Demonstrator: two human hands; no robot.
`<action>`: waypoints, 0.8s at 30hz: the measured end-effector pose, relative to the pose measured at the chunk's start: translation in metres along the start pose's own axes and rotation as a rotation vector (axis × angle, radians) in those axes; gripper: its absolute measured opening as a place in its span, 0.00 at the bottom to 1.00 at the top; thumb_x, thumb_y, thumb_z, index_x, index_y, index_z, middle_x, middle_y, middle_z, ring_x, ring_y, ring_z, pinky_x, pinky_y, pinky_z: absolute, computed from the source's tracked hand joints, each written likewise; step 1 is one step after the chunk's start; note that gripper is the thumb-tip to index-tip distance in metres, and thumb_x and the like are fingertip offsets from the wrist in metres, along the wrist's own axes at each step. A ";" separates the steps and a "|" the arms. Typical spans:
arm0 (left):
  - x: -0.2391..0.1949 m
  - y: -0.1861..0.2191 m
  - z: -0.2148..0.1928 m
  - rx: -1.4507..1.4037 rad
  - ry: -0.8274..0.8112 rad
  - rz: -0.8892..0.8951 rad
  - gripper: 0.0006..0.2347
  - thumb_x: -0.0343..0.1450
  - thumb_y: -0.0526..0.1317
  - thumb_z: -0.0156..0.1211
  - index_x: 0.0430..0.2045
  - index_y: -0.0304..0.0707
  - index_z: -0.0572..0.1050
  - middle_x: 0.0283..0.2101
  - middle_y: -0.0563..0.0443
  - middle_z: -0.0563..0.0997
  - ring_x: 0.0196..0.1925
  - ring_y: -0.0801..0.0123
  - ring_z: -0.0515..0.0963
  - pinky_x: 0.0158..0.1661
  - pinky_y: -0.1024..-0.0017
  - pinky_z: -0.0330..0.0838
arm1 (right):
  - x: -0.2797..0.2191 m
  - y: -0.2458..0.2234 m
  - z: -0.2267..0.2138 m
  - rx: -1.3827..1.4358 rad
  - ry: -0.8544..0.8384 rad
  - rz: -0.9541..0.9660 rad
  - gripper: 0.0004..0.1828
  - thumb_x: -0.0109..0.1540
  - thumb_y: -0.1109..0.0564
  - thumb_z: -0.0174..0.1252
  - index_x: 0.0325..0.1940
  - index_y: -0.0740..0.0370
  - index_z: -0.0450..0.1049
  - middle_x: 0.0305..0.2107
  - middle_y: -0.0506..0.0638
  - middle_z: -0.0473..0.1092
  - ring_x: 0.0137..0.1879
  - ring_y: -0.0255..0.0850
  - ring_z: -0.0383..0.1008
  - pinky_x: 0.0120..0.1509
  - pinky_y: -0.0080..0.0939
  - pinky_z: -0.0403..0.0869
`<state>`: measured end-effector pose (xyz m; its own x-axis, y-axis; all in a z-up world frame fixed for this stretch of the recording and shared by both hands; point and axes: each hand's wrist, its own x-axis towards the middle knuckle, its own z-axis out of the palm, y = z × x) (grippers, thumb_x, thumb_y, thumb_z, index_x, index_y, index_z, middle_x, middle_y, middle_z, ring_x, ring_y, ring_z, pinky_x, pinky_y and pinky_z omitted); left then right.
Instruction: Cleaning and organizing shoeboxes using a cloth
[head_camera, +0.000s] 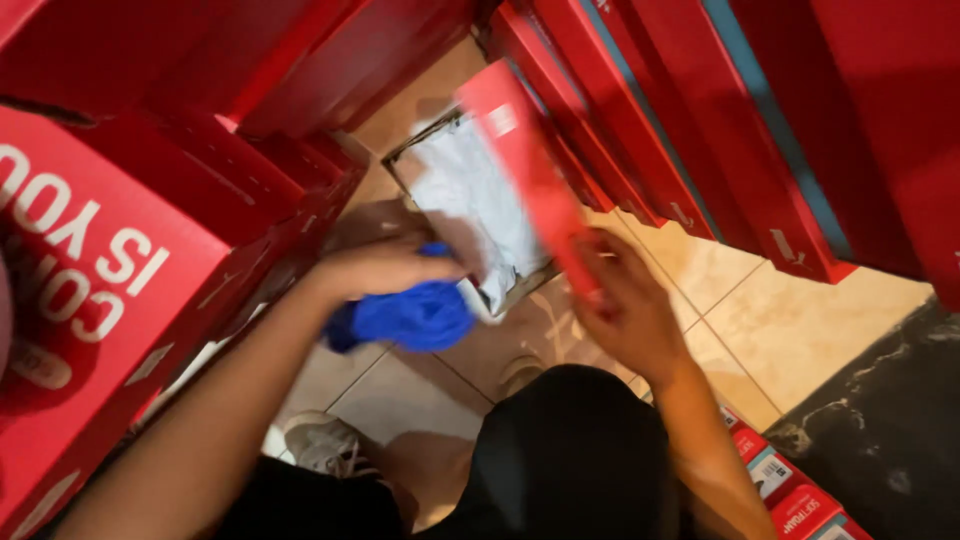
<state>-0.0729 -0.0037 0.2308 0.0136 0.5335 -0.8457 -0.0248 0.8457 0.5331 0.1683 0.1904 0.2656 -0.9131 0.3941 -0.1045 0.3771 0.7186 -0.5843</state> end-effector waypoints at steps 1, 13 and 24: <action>0.024 -0.048 0.005 0.163 -0.021 -0.100 0.35 0.64 0.68 0.54 0.56 0.43 0.78 0.60 0.39 0.79 0.67 0.49 0.73 0.67 0.53 0.63 | 0.000 -0.006 0.003 0.028 -0.116 -0.027 0.34 0.60 0.50 0.64 0.70 0.59 0.68 0.59 0.67 0.69 0.62 0.64 0.72 0.64 0.60 0.72; 0.069 -0.049 0.003 0.179 0.669 0.064 0.32 0.65 0.48 0.65 0.63 0.52 0.58 0.66 0.41 0.61 0.63 0.43 0.73 0.56 0.46 0.73 | -0.031 0.072 0.149 0.417 0.030 0.617 0.60 0.52 0.51 0.73 0.79 0.63 0.44 0.73 0.72 0.41 0.80 0.69 0.37 0.81 0.69 0.33; 0.125 -0.070 -0.002 0.486 0.676 0.042 0.23 0.64 0.63 0.61 0.47 0.54 0.80 0.48 0.50 0.83 0.51 0.50 0.83 0.48 0.55 0.77 | -0.079 0.137 0.200 1.309 0.434 0.975 0.33 0.69 0.49 0.60 0.75 0.59 0.58 0.63 0.65 0.64 0.64 0.60 0.70 0.64 0.65 0.72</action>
<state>-0.0716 0.0035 0.0876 -0.5845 0.5726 -0.5748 0.4248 0.8196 0.3845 0.2613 0.1429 0.0333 -0.2434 0.6501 -0.7198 0.1584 -0.7055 -0.6908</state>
